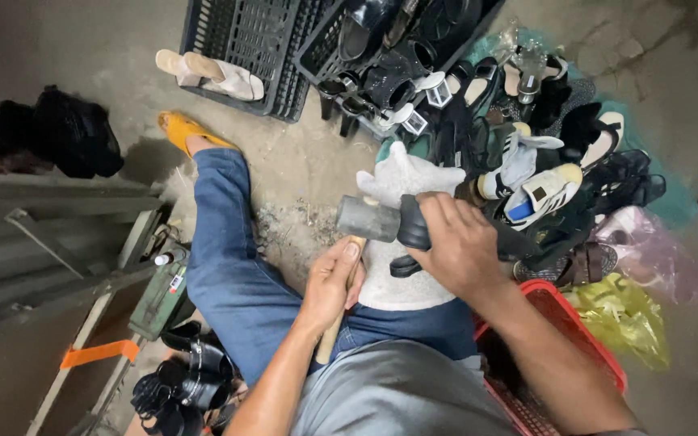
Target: Repairing shoes by brushing off dirt, hammering soles, and fitting replacement parts.
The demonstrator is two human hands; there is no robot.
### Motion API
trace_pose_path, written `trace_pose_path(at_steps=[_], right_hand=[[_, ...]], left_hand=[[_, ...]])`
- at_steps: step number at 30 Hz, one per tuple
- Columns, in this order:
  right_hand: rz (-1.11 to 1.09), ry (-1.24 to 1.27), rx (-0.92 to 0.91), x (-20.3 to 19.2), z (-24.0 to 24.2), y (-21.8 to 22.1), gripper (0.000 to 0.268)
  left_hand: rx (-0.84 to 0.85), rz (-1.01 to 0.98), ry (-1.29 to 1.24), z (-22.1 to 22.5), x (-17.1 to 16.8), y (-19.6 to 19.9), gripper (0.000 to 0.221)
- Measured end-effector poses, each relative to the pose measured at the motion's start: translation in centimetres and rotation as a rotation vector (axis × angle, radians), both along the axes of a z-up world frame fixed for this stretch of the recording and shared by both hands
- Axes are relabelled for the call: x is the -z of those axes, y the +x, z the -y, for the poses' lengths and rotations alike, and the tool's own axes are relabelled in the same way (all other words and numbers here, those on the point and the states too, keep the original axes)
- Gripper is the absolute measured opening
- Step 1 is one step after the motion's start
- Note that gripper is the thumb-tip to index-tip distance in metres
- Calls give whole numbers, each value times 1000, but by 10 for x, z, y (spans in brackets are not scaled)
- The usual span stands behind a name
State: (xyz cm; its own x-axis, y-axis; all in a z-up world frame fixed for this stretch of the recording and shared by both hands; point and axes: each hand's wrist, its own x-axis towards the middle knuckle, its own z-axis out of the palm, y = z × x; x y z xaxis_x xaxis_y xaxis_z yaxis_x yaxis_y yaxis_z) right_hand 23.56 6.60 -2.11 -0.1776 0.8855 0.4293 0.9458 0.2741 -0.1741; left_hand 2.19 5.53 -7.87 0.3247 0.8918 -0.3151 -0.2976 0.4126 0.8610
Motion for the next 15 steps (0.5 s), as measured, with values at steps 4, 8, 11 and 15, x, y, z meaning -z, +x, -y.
trace_pose_path(at_steps=[4, 8, 11, 15], right_hand=[[-37, 18, -57, -26, -2, 7, 58], [-255, 41, -114, -79, 10, 5, 58], [-441, 6, -159, -81, 17, 8, 67], [-496, -38, -288, -75, 14, -1, 82]], left_hand=[[13, -79, 111, -12, -11, -15, 30], [-277, -191, 299, -26, -118, -17, 39], [-445, -107, 413, -15, -143, -27, 54], [135, -494, 595, -3, -123, -41, 34]])
